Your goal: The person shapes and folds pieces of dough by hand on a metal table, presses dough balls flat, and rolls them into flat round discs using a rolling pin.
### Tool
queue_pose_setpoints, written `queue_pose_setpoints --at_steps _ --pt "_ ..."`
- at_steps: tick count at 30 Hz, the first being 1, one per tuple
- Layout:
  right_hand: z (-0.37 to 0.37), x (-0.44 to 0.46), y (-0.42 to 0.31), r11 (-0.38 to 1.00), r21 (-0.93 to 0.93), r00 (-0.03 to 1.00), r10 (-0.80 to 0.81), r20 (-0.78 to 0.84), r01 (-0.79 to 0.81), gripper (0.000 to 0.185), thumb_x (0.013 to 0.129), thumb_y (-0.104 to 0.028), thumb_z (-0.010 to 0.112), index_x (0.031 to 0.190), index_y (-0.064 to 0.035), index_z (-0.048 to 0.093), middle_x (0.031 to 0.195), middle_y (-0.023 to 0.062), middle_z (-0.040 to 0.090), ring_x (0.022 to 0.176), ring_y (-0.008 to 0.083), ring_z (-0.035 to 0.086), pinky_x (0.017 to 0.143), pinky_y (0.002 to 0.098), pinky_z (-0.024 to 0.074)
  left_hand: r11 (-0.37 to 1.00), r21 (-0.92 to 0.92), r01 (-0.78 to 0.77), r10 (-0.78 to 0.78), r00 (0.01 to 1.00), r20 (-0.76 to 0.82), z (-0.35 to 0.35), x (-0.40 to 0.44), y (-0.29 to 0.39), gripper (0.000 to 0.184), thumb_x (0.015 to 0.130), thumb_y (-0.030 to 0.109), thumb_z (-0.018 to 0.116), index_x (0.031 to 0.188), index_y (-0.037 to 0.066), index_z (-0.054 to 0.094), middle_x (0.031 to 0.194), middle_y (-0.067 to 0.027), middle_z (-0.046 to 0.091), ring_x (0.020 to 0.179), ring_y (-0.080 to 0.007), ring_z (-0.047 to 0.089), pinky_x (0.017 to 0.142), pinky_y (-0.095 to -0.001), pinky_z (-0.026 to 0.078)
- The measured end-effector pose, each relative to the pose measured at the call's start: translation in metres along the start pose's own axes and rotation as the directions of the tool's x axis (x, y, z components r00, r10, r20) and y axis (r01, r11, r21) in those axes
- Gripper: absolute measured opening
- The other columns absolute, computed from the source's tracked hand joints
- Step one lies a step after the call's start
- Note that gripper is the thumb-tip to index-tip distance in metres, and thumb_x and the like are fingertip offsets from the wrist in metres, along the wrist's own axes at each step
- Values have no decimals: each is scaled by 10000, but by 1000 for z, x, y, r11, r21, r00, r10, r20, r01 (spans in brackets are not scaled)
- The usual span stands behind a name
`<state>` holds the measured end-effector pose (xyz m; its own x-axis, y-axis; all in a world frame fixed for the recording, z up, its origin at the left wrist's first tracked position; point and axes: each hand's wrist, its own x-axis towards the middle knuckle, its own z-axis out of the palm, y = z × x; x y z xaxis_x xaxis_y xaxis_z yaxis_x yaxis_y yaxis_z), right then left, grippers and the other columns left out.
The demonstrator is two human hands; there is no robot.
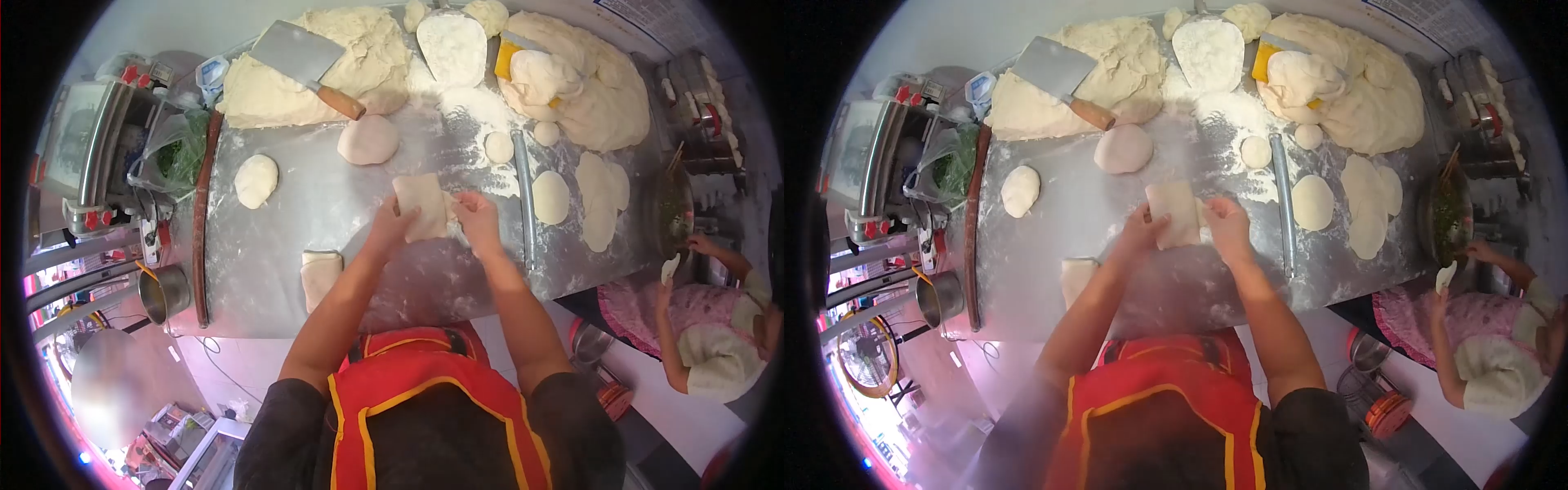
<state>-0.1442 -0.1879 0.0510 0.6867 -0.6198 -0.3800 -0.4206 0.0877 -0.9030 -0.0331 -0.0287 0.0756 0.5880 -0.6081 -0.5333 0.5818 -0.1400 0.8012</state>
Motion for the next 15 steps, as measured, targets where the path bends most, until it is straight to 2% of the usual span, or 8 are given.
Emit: queue_pose_setpoints --at_steps 1,2,4,5,8,9,11,15 --pt "5 -13 -11 986 -155 996 -67 -62 56 181 903 -27 577 1048 24 672 893 108 710 813 158 672 696 278 507 968 248 -33 43 998 -36 -3 -2 -3 485 915 132 620 1343 2 433 1277 -175 554 1115 -283 598 913 -402 520" --pt "12 -20 -13 971 -213 987 -134 -93 112 183 908 -37 573 1048 26 674 903 129 708 823 178 676 712 292 511 875 481 -54 96 993 -63 -6 -4 -7 491 904 122 626 1341 -1 437 1298 -187 543 1139 -300 584 924 -411 509" --pt "21 -34 -16 919 -334 953 -269 -139 210 190 919 -56 567 1047 31 677 924 170 706 845 217 683 744 322 519 618 769 -160 355 930 -92 5 -24 5 524 889 125 621 1360 -1 430 1360 -205 496 1222 -337 516 988 -425 454" --pt "22 -43 -20 877 -387 946 -322 -30 286 308 911 -82 573 1188 47 610 1116 255 647 1042 320 642 909 383 490 448 877 -174 473 878 -67 8 -31 9 540 882 127 618 1370 -1 426 1391 -213 473 1264 -356 482 1020 -433 426" --pt "40 -61 4 543 -634 783 -599 168 551 515 894 -174 580 1340 58 467 1371 277 476 1253 401 466 1069 455 363 195 909 -368 565 800 202 -11 -7 -31 595 902 200 588 1430 21 382 1491 -194 372 1389 -359 328 1116 -461 310" --pt "42 -73 -14 518 -662 808 -539 239 542 632 880 -181 592 1404 83 359 1449 278 382 1323 418 380 1113 503 294 113 925 -361 547 800 245 -11 -8 -31 597 915 221 569 1442 27 369 1504 -187 355 1405 -351 304 1124 -469 295" --pt "43 -73 4 494 -642 780 -558 283 586 638 878 -200 600 1404 75 367 1459 277 371 1340 407 366 1117 535 273 -48 936 -348 498 804 325 -10 -11 -34 601 941 261 531 1467 37 343 1530 -172 321 1438 -335 257 1140 -485 264" --pt "34 -70 5 368 -693 753 -528 393 620 670 891 -260 593 1414 80 349 1470 290 344 1358 406 350 1121 573 247 -27 926 -376 434 830 349 -15 -12 -29 609 961 263 508 1494 56 298 1565 -157 254 1466 -321 194 1157 -504 221"
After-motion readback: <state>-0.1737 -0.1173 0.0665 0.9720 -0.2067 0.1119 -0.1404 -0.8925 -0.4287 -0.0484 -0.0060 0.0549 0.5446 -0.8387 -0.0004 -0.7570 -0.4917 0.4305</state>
